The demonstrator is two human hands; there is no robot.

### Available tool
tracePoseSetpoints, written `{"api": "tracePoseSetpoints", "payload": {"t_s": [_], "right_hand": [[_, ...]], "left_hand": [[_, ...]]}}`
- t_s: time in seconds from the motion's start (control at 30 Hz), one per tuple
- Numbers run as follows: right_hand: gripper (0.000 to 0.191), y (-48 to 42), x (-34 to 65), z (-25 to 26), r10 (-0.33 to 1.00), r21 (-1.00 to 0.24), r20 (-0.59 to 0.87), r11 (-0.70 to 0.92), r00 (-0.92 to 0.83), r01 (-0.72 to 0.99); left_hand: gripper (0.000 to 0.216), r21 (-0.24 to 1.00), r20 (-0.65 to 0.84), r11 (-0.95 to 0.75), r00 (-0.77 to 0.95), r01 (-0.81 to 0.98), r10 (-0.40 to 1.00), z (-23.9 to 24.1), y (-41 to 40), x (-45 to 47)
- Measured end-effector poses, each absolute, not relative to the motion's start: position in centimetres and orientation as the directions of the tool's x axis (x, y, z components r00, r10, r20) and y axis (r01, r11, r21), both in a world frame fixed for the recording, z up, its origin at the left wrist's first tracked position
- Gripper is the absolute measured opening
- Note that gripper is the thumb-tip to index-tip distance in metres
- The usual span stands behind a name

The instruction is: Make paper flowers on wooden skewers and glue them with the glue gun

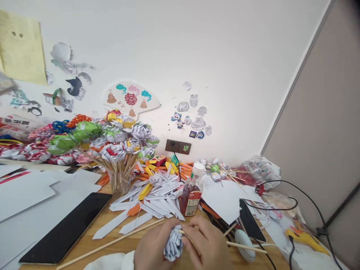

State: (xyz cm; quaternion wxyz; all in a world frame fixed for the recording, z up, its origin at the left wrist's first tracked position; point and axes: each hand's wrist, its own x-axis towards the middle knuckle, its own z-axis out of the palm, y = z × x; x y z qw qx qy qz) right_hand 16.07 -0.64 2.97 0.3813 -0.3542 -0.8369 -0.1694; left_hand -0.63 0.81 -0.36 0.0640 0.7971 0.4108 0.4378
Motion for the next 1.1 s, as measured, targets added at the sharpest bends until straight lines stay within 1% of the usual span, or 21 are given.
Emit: {"api": "tracePoseSetpoints", "payload": {"t_s": [0.1, 0.2, 0.4, 0.53, 0.63, 0.7, 0.8, 0.9, 0.97, 1.0, 1.03, 1.1], "right_hand": [[0.018, -0.44, 15.98, 2.84, 0.422, 0.075, 0.779, 0.671, -0.463, 0.738], [0.018, -0.35, 15.88, 2.85, 0.405, 0.101, 0.784, 0.664, -0.47, 0.741], [0.022, -0.65, 15.43, 3.38, 0.322, 0.176, 0.819, 0.646, -0.475, 0.742], [0.022, -0.77, 15.24, 3.37, 0.345, 0.22, 0.798, 0.597, -0.495, 0.771], [0.026, -0.62, 15.3, 3.07, 0.364, 0.246, 0.773, 0.584, -0.52, 0.774], [0.027, -0.46, 15.48, 2.88, 0.389, 0.224, 0.758, 0.599, -0.524, 0.769], [0.024, -0.29, 15.78, 2.76, 0.444, 0.115, 0.733, 0.666, -0.515, 0.737], [0.03, -0.28, 15.77, 2.93, 0.458, 0.009, 0.746, 0.719, -0.484, 0.695], [0.032, -0.37, 15.56, 3.17, 0.473, -0.039, 0.753, 0.726, -0.458, 0.686], [0.033, -0.44, 15.42, 3.3, 0.472, -0.042, 0.756, 0.727, -0.454, 0.686], [0.033, -0.5, 15.28, 3.42, 0.455, -0.015, 0.763, 0.724, -0.46, 0.69], [0.036, -0.6, 15.04, 3.55, 0.382, 0.104, 0.784, 0.696, -0.49, 0.71]], "left_hand": [[0.042, 0.441, 0.657, -0.659, 0.281, 0.609, 0.7, -0.46, 0.88, -0.6], [0.042, 0.435, 0.652, -0.656, 0.287, 0.616, 0.702, -0.73, 1.02, -0.57], [0.043, 0.396, 0.673, -0.655, 0.282, 0.644, 0.684, -0.94, 1.0, -0.64], [0.047, 0.365, 0.696, -0.647, 0.265, 0.669, 0.667, -1.01, 0.86, -0.65], [0.05, 0.361, 0.684, -0.631, 0.264, 0.686, 0.679, -1.06, 0.9, -0.63], [0.047, 0.365, 0.67, -0.629, 0.275, 0.686, 0.689, -0.98, 0.95, -0.68], [0.044, 0.344, 0.664, -0.649, 0.312, 0.679, 0.679, -0.76, 1.01, -0.87], [0.045, 0.291, 0.686, -0.682, 0.351, 0.67, 0.638, -0.66, 1.05, -1.08], [0.044, 0.263, 0.705, -0.696, 0.359, 0.668, 0.611, -0.75, 1.06, -1.12], [0.044, 0.258, 0.714, -0.697, 0.355, 0.669, 0.604, -0.84, 1.06, -1.1], [0.044, 0.26, 0.719, -0.695, 0.346, 0.67, 0.603, -0.93, 1.05, -1.06], [0.045, 0.287, 0.72, -0.683, 0.32, 0.672, 0.616, -1.09, 0.98, -0.91]]}}
